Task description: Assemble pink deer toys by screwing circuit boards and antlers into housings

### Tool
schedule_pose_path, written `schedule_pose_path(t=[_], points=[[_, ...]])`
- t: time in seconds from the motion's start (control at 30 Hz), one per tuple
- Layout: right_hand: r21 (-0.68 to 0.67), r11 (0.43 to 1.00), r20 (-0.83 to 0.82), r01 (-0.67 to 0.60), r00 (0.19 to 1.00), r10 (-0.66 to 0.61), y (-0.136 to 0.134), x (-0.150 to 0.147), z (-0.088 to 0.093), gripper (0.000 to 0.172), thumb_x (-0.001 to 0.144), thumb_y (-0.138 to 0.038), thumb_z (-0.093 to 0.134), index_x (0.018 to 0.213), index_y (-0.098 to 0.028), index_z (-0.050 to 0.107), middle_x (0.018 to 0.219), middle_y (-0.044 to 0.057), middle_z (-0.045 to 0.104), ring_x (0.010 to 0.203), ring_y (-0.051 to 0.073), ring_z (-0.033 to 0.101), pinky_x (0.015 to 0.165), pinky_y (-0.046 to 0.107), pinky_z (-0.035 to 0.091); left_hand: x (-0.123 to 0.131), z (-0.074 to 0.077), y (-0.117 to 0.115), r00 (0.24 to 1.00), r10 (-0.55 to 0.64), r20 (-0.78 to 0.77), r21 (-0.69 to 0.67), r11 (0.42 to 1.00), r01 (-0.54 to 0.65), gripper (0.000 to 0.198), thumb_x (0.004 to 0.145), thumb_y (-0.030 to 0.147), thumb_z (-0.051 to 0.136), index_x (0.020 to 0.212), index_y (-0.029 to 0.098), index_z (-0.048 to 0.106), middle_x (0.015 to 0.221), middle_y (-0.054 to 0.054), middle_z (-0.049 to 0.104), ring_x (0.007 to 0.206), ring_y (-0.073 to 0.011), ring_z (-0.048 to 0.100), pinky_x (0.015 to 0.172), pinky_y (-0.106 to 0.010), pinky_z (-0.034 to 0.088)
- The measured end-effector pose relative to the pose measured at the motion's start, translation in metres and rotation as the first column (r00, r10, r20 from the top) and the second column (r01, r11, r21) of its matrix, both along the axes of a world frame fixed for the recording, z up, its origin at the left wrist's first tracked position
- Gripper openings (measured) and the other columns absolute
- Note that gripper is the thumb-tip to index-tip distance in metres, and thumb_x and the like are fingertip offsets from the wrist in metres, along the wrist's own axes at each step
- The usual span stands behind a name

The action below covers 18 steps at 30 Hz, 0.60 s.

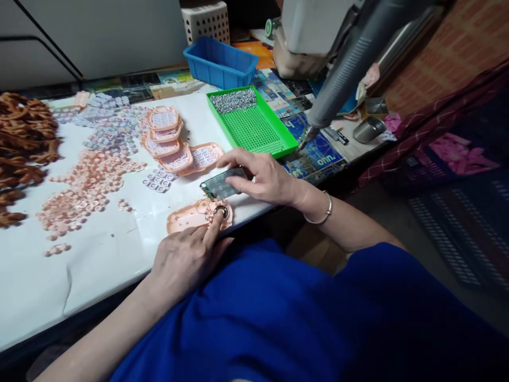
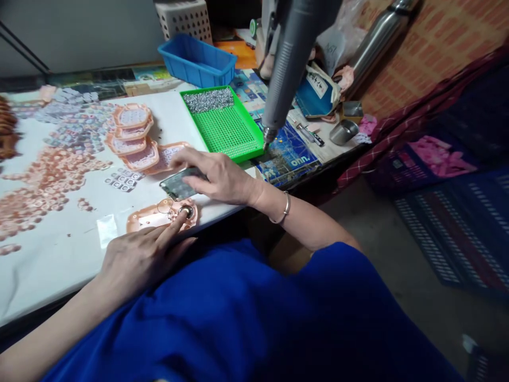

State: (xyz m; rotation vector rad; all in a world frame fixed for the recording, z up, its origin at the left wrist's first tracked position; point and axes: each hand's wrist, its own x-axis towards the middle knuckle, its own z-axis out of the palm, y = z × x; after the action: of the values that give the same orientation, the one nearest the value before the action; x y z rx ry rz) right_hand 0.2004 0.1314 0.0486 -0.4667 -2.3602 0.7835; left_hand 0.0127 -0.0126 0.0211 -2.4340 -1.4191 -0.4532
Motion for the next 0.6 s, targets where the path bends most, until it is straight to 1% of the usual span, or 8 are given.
schedule_pose_path(t=[0.03, 0.1, 0.13, 0.2, 0.27, 0.37, 0.5, 0.6], points=[[-0.097, 0.995, -0.016, 0.038, 0.999, -0.04, -0.002, 0.003, 0.003, 0.023, 0.092, -0.015, 0.053, 0.115, -0.013, 0.056, 0.099, 0.003, 0.064, 0.077, 0.008, 0.062, 0.077, 0.022, 0.055, 0.0, 0.0, 0.0, 1.0, 0.002, -0.001, -0.004, 1.0, -0.002, 0.039, 0.103, 0.031, 0.044, 0.116, 0.008, 0.073, 0.065, -0.006, 0.074, 0.049, -0.0189, 0.067, 0.045, -0.031, 0.037], [-0.292, 0.954, 0.002, 0.075, 0.997, -0.078, -0.005, 0.008, 0.008, 0.026, 0.091, -0.016, 0.054, 0.116, -0.012, 0.055, 0.097, 0.001, 0.061, 0.066, 0.004, 0.057, 0.063, 0.017, 0.054, 0.001, 0.001, 0.0, 1.0, 0.002, 0.002, -0.012, 1.0, -0.002, 0.039, 0.103, 0.03, 0.045, 0.116, 0.007, 0.073, 0.064, -0.006, 0.074, 0.049, -0.0196, 0.067, 0.043, -0.031, 0.036], [-0.367, 0.928, 0.024, 0.07, 0.998, -0.065, -0.007, 0.011, 0.01, 0.024, 0.091, -0.017, 0.054, 0.114, -0.012, 0.056, 0.095, 0.001, 0.06, 0.062, 0.003, 0.056, 0.057, 0.016, 0.052, 0.001, 0.001, -0.001, 1.0, 0.005, 0.006, -0.012, 1.0, -0.004, 0.039, 0.103, 0.031, 0.045, 0.116, 0.007, 0.073, 0.064, -0.006, 0.074, 0.049, -0.02, 0.068, 0.042, -0.031, 0.036], [-0.45, 0.892, 0.073, 0.041, 0.997, -0.009, -0.008, 0.017, 0.013, 0.019, 0.091, -0.017, 0.052, 0.109, -0.012, 0.058, 0.092, 0.0, 0.058, 0.057, 0.002, 0.055, 0.049, 0.013, 0.049, 0.001, 0.001, -0.001, 1.0, 0.018, 0.017, -0.02, 1.0, -0.017, 0.038, 0.102, 0.032, 0.046, 0.115, 0.01, 0.074, 0.063, -0.006, 0.074, 0.049, -0.021, 0.068, 0.041, -0.031, 0.035], [-0.466, 0.885, 0.115, 0.022, 0.993, 0.036, -0.008, 0.021, 0.015, 0.016, 0.091, -0.016, 0.052, 0.104, -0.011, 0.06, 0.092, 0.001, 0.059, 0.058, 0.002, 0.055, 0.047, 0.012, 0.048, 0.001, 0.001, -0.001, 0.999, 0.038, 0.031, -0.043, 0.998, -0.036, 0.037, 0.101, 0.033, 0.048, 0.115, 0.013, 0.075, 0.063, -0.006, 0.074, 0.049, -0.0217, 0.068, 0.041, -0.03, 0.034], [-0.446, 0.895, 0.135, 0.013, 0.989, 0.052, -0.007, 0.024, 0.015, 0.014, 0.09, -0.015, 0.052, 0.098, -0.011, 0.062, 0.095, 0.003, 0.062, 0.064, 0.004, 0.056, 0.05, 0.013, 0.051, -0.002, 0.001, 0.0, 0.997, 0.031, 0.071, -0.065, 0.998, -0.027, 0.033, 0.1, 0.033, 0.051, 0.113, 0.016, 0.076, 0.062, -0.005, 0.074, 0.047, -0.0205, 0.067, 0.04, -0.03, 0.033], [-0.429, 0.903, 0.142, -0.002, 0.987, 0.069, -0.005, 0.024, 0.01, 0.016, 0.09, -0.017, 0.051, 0.098, -0.011, 0.064, 0.096, 0.005, 0.063, 0.066, 0.006, 0.056, 0.051, 0.015, 0.053, -0.01, 0.001, 0.001, 0.972, -0.085, 0.219, 0.038, 0.996, 0.079, 0.023, 0.099, 0.026, 0.054, 0.103, 0.016, 0.074, 0.068, -0.003, 0.076, 0.049, -0.0146, 0.067, 0.044, -0.025, 0.039], [-0.417, 0.909, 0.148, 0.0, 0.987, 0.068, -0.005, 0.024, 0.007, 0.017, 0.09, -0.016, 0.051, 0.099, -0.01, 0.064, 0.095, 0.005, 0.064, 0.065, 0.006, 0.057, 0.051, 0.016, 0.054, -0.013, 0.002, 0.003, 0.94, -0.104, 0.326, 0.07, 0.994, 0.085, 0.012, 0.097, 0.019, 0.059, 0.093, 0.017, 0.069, 0.064, 0.001, 0.073, 0.05, -0.0103, 0.066, 0.049, -0.02, 0.042]])
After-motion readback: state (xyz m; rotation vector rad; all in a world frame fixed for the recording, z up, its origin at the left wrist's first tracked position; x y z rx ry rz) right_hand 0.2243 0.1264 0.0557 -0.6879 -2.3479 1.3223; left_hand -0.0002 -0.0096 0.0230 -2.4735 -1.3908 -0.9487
